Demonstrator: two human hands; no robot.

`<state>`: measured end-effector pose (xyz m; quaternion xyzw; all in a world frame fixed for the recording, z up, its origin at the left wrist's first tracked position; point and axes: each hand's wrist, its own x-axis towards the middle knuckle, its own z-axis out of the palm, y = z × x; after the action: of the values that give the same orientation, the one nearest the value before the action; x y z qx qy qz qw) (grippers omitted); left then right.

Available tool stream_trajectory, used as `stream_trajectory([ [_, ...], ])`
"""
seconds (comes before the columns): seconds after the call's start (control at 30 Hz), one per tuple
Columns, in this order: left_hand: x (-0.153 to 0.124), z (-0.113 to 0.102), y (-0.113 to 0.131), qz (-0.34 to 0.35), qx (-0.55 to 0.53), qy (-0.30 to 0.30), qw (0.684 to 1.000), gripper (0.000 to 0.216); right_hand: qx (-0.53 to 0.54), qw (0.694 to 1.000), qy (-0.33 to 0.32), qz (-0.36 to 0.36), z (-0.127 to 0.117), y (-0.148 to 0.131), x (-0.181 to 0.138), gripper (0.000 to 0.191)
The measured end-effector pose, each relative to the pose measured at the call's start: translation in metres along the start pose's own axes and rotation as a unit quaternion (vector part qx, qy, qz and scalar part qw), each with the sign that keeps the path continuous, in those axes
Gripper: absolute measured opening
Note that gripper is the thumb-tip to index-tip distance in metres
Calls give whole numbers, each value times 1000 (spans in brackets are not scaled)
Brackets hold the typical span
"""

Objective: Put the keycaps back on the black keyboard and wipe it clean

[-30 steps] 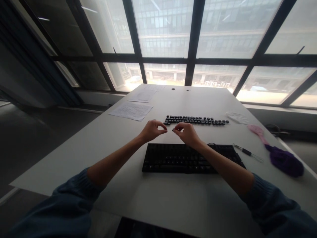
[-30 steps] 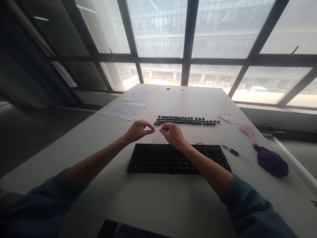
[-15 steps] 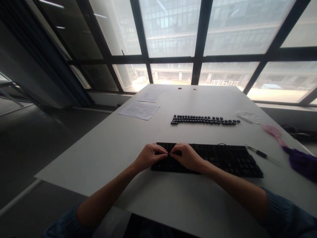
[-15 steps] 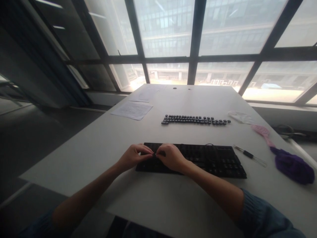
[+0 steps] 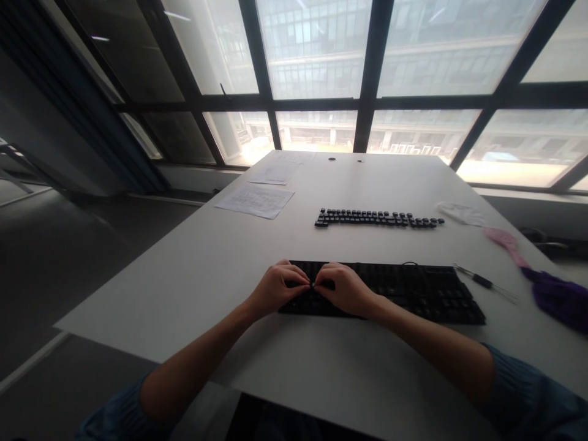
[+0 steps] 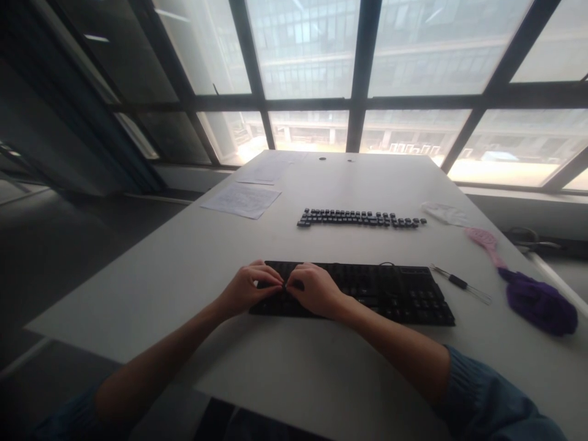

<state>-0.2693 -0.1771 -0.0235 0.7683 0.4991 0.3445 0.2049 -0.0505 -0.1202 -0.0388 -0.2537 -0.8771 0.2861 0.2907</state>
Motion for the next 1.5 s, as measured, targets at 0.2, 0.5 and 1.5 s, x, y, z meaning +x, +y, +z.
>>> stream_trajectory([
  [0.2,-1,1,-2,52,16,-1,999,5,-17,1000,0,-13,1,-1,0,12],
  [0.5,1,0,-2,55,20,-7,998,5,-97,994,0,-58,4,0,-1,14],
  [1.5,3,-2,-8,74,17,-34,997,5,-101,990,4,-97,6,2,-3,15],
])
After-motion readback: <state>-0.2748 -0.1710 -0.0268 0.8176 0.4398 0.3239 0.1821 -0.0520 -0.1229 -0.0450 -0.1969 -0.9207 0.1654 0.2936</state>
